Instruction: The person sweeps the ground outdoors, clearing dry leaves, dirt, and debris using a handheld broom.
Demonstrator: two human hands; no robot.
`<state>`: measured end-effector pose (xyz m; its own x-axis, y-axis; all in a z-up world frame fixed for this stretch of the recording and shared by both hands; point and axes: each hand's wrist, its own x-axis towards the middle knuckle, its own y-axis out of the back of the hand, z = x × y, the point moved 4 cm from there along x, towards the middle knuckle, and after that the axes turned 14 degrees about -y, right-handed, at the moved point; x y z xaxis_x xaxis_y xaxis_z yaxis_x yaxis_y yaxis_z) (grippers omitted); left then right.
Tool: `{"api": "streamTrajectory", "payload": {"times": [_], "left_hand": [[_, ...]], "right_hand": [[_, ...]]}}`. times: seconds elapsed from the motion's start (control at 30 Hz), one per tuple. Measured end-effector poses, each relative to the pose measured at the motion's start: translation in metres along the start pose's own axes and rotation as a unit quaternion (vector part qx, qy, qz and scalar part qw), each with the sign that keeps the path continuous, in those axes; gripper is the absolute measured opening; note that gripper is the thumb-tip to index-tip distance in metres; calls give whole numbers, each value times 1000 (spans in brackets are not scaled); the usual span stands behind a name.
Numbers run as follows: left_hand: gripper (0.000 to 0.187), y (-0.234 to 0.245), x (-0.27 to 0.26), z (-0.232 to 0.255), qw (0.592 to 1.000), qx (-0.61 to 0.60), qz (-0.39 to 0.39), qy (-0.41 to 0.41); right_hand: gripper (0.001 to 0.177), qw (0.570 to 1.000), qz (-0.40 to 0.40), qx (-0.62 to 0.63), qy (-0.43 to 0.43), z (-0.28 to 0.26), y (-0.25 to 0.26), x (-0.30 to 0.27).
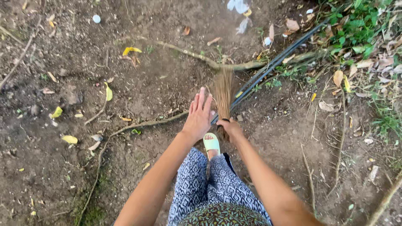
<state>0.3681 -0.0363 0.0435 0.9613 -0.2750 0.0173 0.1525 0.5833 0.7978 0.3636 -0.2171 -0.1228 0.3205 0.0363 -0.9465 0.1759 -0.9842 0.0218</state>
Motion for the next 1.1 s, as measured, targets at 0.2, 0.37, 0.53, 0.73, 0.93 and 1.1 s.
{"api": "streamTrajectory", "payload": {"times": [0.2,0.37,0.53,0.73,0.93,1.1], "left_hand": [[67,9,23,-18,1000,15,-24,6],[62,24,60,-49,999,21,-24,-39],[64,55,109,-83,997,7,-25,-67],[65,100,145,-144,997,-13,-45,-59],[66,151,197,-191,995,-3,-86,-51],[62,169,243,-183,993,-3,-57,-105]], "right_hand": [[51,981,-181,-70,-29,-64,13,-45],[54,998,-36,-33,38,-125,23,-80],[45,985,123,32,114,-175,26,19],[49,995,71,-74,6,-224,-73,130],[68,985,-77,-151,32,-264,-135,70],[80,931,73,-303,189,-314,-118,42]]}}
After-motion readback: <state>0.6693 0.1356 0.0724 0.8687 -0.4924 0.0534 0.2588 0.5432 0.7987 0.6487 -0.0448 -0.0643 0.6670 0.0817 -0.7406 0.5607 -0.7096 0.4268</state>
